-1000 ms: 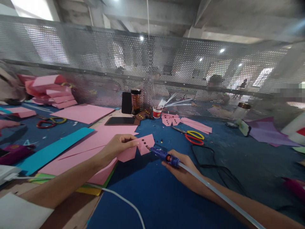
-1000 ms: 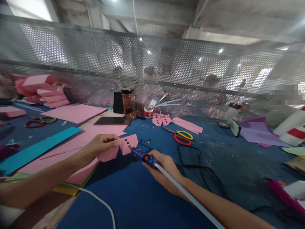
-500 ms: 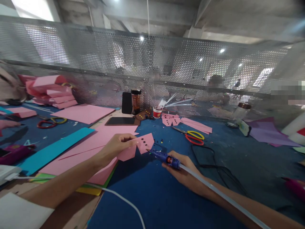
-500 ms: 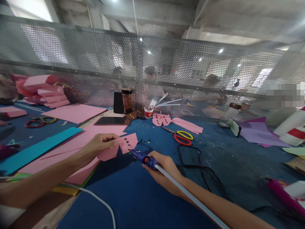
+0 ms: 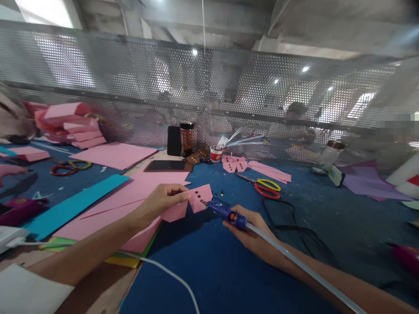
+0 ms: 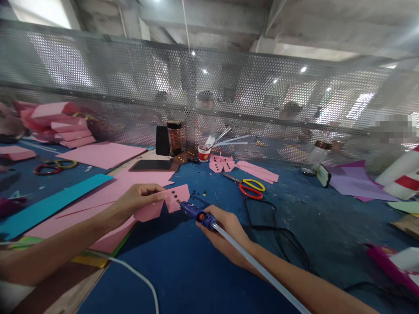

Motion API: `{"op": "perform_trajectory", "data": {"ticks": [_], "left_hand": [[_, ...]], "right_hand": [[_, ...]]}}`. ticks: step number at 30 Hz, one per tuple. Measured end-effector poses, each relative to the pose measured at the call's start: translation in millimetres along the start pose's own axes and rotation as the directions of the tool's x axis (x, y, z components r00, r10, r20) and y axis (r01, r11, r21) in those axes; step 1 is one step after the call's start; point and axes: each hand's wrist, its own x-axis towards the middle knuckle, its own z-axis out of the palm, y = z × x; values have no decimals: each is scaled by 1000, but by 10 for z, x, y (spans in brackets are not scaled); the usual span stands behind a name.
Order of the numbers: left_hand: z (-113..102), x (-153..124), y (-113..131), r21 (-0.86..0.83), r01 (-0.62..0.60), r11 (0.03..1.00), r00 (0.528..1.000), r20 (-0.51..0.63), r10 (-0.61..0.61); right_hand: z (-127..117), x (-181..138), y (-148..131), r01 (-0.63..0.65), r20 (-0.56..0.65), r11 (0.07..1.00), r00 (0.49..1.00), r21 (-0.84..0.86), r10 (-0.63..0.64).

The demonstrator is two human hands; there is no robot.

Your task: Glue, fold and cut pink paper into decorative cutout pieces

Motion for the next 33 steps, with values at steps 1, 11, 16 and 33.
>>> {"op": "perform_trajectory", "data": {"ticks": [1, 11, 16, 33], "left_hand": [[1, 1, -2, -4, -2, 1000, 1000, -5, 2], [-10, 10, -19, 14, 2, 1000, 1000, 3, -3], [-11, 9, -18, 19, 7, 1000, 1000, -11, -6], [11, -3, 13, 39, 3, 999, 1000, 7, -4]], "right_hand": [[-1, 0, -1, 0, 3, 1000, 1000, -1, 0], [14, 6, 45, -3, -26, 1000, 1000, -28, 2], [8, -1, 20, -9, -20, 1000, 1000, 10, 9], [-46, 25, -86, 40, 37, 997, 999, -61, -38]]}}
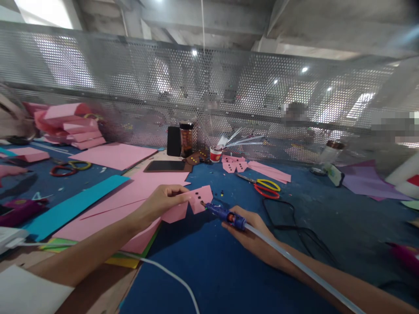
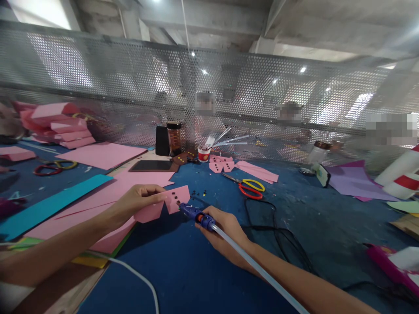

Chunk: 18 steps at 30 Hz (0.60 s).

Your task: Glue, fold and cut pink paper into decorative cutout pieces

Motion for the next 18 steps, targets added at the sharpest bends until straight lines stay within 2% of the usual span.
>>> {"op": "perform_trajectory", "data": {"ticks": [18], "left_hand": [[-14, 15, -35, -17, -11, 1000, 1000, 19, 12]], "right_hand": [[-23, 16, -50, 8, -5, 1000, 1000, -4, -8]]}}
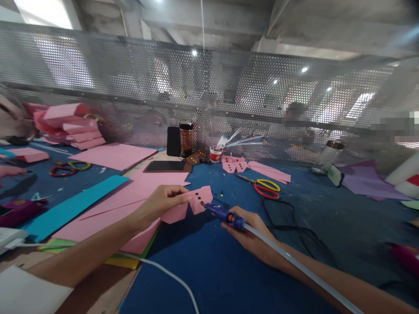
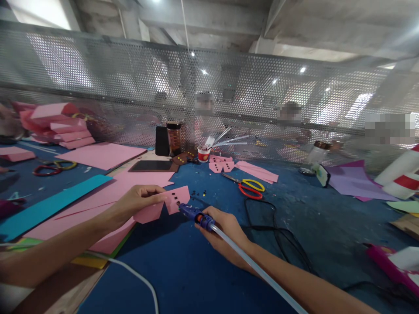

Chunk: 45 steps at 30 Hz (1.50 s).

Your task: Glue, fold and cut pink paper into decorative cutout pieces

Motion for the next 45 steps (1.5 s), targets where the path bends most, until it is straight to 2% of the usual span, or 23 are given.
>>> {"op": "perform_trajectory", "data": {"ticks": [11, 18, 25, 34, 45], "left_hand": [[21, -11, 17, -5, 4, 1000, 1000, -25, -4], [6, 1, -3, -20, 11, 1000, 1000, -10, -12], [-7, 3, -16, 11, 9, 1000, 1000, 4, -9], [-5, 1, 1, 6, 24, 1000, 1000, -15, -24], [-1, -6, 11, 4, 15, 1000, 1000, -4, -15]], "right_hand": [[92, -20, 169, -9, -43, 1000, 999, -11, 9], [46, -18, 94, -31, 0, 999, 1000, -14, 31], [100, -23, 163, -25, -54, 1000, 998, 11, 26], [90, -39, 140, -45, -60, 995, 997, 88, 51], [90, -26, 154, -71, -59, 994, 995, 80, 76]]}}
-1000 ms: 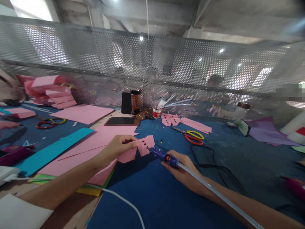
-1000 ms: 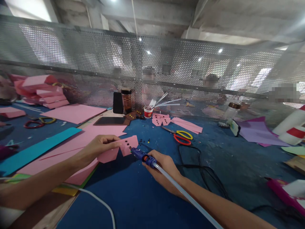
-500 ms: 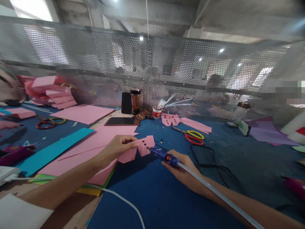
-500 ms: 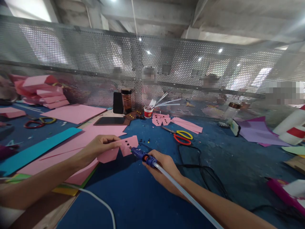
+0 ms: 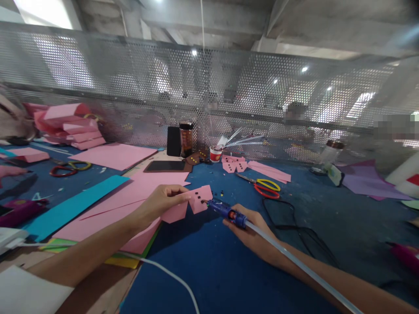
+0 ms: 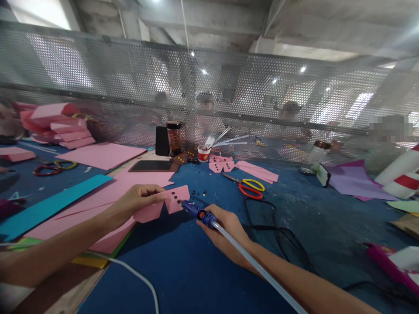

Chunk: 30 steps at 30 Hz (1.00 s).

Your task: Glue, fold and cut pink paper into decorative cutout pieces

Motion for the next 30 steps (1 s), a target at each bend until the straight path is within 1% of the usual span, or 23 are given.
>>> {"op": "perform_trajectory", "data": {"ticks": [8, 14, 21, 24, 30], "left_hand": [[7, 4, 3, -4, -13, 1000, 1000, -4, 13], [8, -2, 15, 4, -10, 1000, 1000, -8, 10], [-1, 11, -11, 17, -8, 1000, 1000, -3, 8], [-3, 11, -16, 14, -4, 1000, 1000, -4, 4], [-5, 8, -9, -10, 17, 1000, 1000, 11, -17]], "right_hand": [[-12, -7, -6, -8, 10, 1000, 1000, -17, 9], [-10, -8, -30, -8, -7, 999, 1000, -44, 7], [8, -9, -35, -33, -29, 999, 999, 20, 33], [6, -14, -27, -38, -13, 999, 999, 35, 38], [-6, -14, -17, -19, -2, 1000, 1000, 20, 19]]}}
